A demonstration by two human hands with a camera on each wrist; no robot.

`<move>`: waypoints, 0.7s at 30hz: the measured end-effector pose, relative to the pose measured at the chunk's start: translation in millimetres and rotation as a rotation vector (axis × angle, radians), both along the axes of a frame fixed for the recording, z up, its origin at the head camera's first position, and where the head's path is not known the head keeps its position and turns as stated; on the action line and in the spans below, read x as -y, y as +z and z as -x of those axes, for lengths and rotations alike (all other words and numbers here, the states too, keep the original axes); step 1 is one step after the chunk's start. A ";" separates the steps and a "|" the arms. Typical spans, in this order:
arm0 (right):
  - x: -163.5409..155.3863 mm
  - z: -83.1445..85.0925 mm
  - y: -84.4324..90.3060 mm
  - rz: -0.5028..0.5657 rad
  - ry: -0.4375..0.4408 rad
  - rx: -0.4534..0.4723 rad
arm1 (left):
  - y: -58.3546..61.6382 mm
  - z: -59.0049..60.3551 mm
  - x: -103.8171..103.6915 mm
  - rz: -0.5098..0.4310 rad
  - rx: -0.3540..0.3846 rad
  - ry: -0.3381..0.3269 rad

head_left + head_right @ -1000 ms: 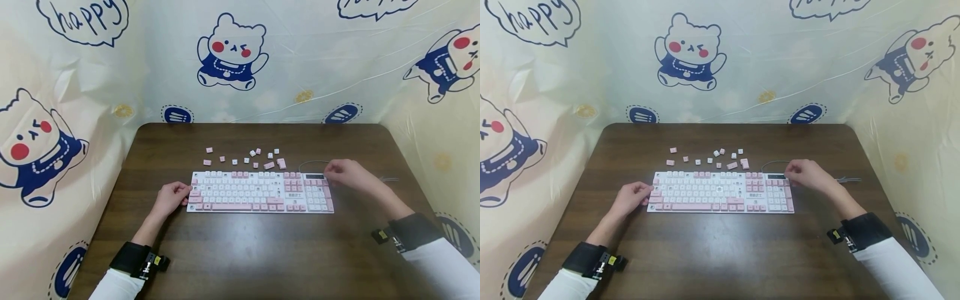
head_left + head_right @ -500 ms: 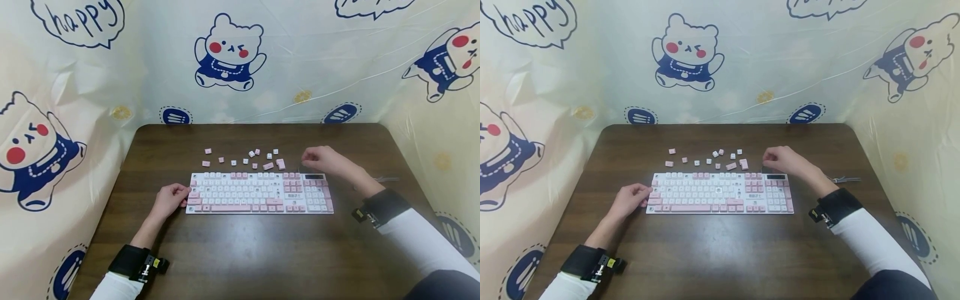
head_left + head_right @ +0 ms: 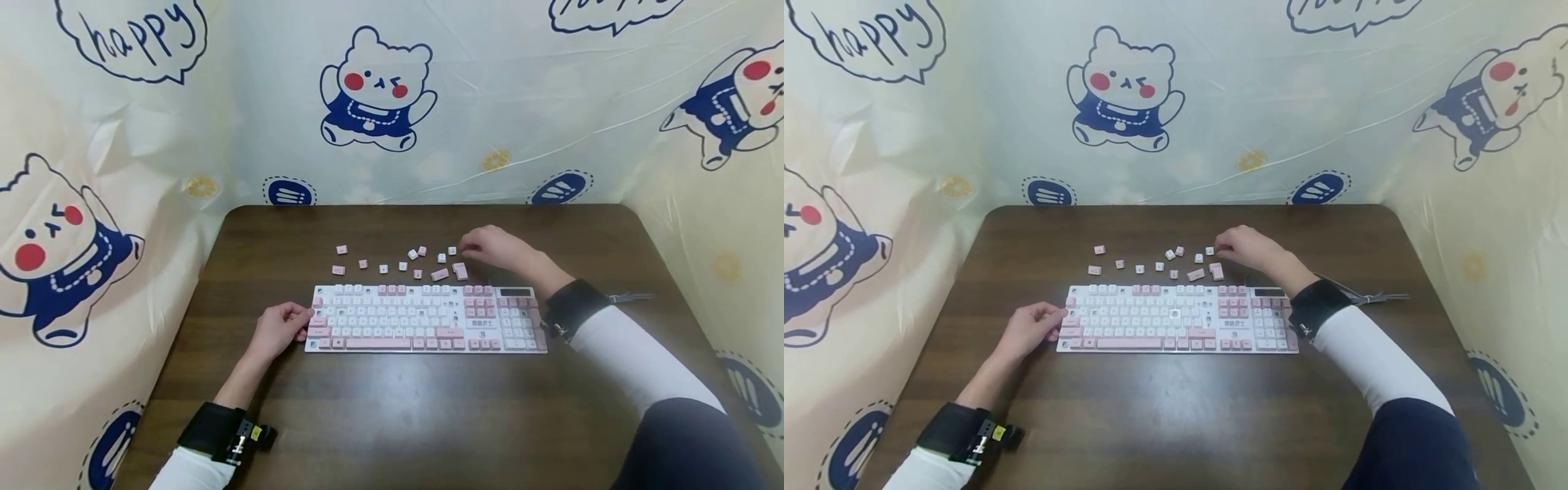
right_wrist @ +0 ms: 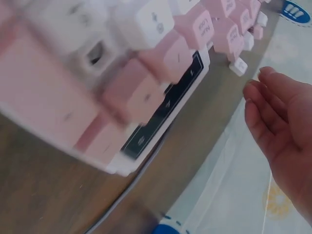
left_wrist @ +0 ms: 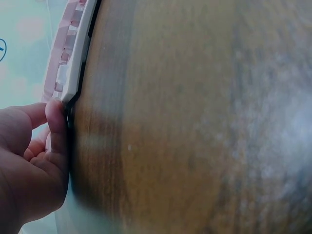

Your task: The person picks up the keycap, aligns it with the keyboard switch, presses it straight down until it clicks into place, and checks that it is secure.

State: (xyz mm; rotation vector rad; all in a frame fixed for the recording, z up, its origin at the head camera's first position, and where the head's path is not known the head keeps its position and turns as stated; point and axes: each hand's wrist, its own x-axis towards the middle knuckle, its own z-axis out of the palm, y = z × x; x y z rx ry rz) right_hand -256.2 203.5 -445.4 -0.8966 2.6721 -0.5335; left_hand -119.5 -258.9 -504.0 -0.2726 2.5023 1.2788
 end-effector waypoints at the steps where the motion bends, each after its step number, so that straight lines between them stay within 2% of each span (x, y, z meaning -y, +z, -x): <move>1: 3.2 3.1 -1.9 -0.010 0.013 -0.021 | -0.4 0.0 0.1 0.000 -0.002 0.001; 5: 12.9 12.5 -9.1 -0.041 0.038 -0.074 | -0.7 -0.1 1.1 -0.004 -0.001 0.003; 13: 23.0 22.8 -20.5 -0.068 0.047 -0.104 | -0.8 -1.0 2.3 0.002 -0.003 0.013; 21: 27.7 26.8 -26.4 -0.116 0.058 -0.091 | -1.4 -0.8 2.3 0.004 -0.014 0.005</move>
